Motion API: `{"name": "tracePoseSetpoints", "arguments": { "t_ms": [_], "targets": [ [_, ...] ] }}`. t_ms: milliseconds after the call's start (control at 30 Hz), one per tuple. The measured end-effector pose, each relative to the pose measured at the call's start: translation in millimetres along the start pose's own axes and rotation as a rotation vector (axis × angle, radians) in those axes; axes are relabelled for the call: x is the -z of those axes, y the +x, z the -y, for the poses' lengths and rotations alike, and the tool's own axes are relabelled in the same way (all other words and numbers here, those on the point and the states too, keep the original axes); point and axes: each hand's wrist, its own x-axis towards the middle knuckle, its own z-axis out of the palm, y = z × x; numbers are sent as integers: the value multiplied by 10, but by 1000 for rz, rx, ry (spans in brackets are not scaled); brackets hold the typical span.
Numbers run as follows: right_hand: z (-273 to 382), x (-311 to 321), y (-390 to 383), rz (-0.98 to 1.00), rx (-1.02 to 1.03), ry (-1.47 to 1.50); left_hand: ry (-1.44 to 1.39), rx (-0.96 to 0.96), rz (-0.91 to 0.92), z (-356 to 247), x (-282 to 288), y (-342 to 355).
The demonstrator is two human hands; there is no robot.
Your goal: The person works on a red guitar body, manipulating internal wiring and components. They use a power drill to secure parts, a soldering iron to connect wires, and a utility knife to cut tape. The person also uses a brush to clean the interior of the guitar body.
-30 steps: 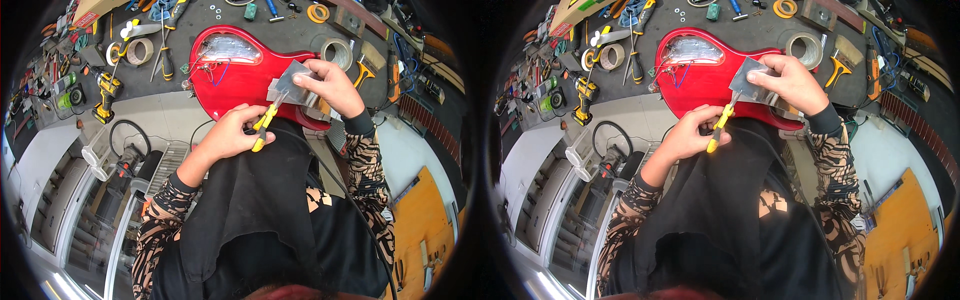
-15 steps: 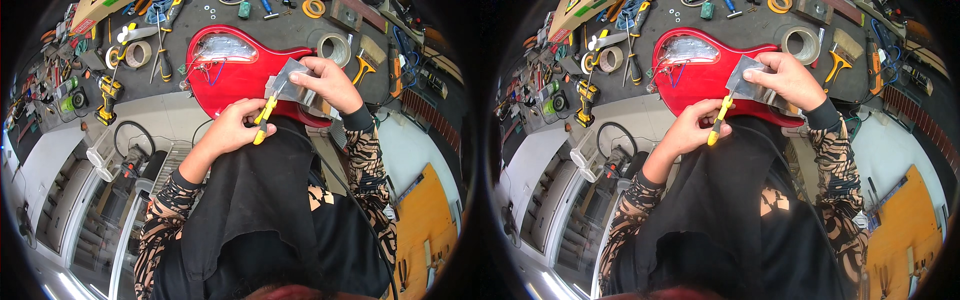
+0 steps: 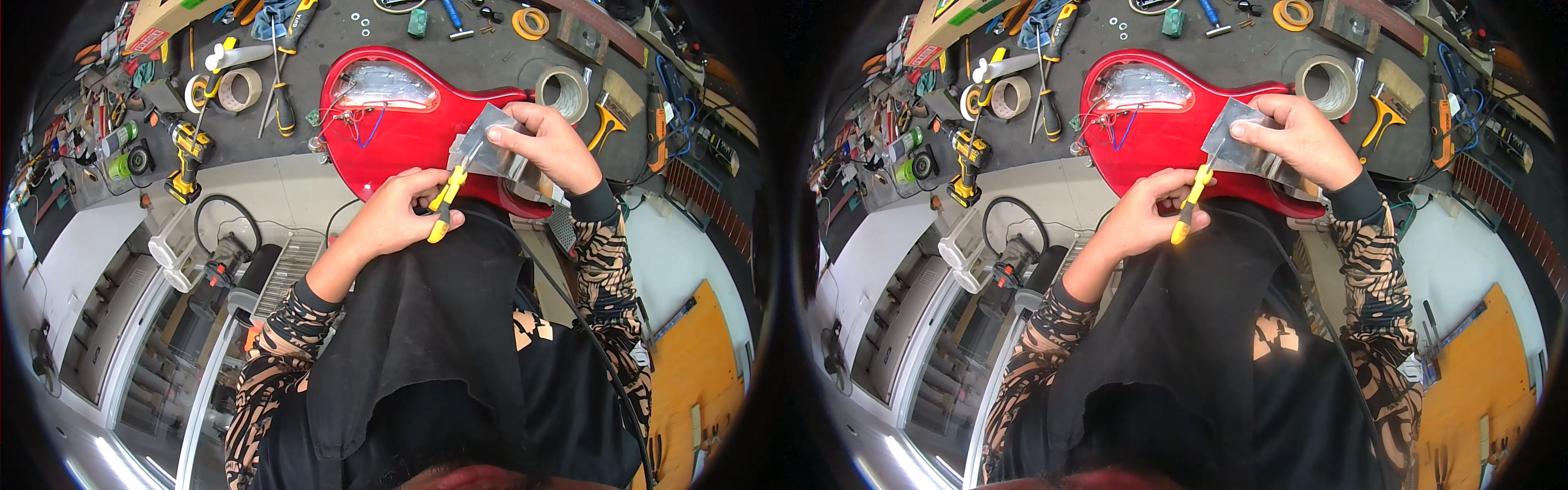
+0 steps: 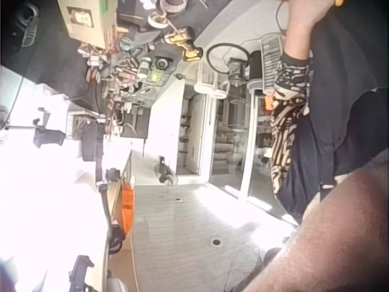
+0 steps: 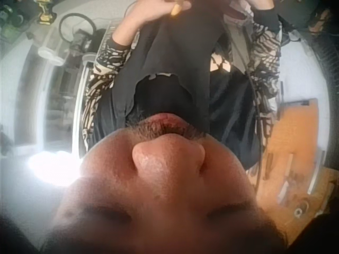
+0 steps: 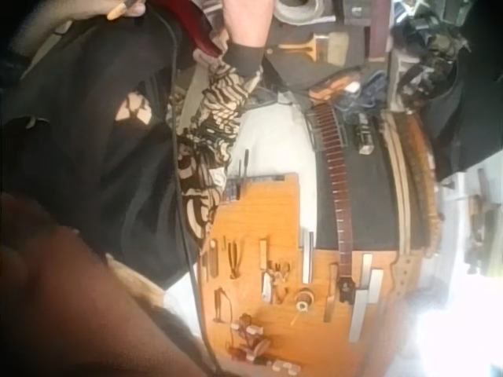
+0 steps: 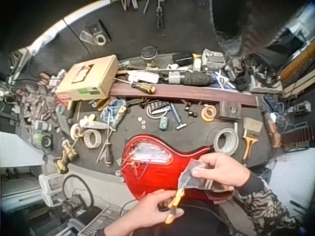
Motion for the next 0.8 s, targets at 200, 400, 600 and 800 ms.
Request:
{"name": "tracePoseSetpoints", "arguments": {
  "t_ms": [200, 400, 600, 800],
  "targets": [
    [20, 3, 33, 15, -8, 17, -6, 17, 0, -5, 30, -3],
    [32, 1, 20, 15, 2, 29, -15, 26, 3, -4, 24, 12],
    [-15, 2, 19, 16, 9, 26, -6, 29, 7, 2, 16, 6],
    [-52, -14, 11, 14, 10, 39, 28, 29, -3, 5, 6, 9]
  ]
}}
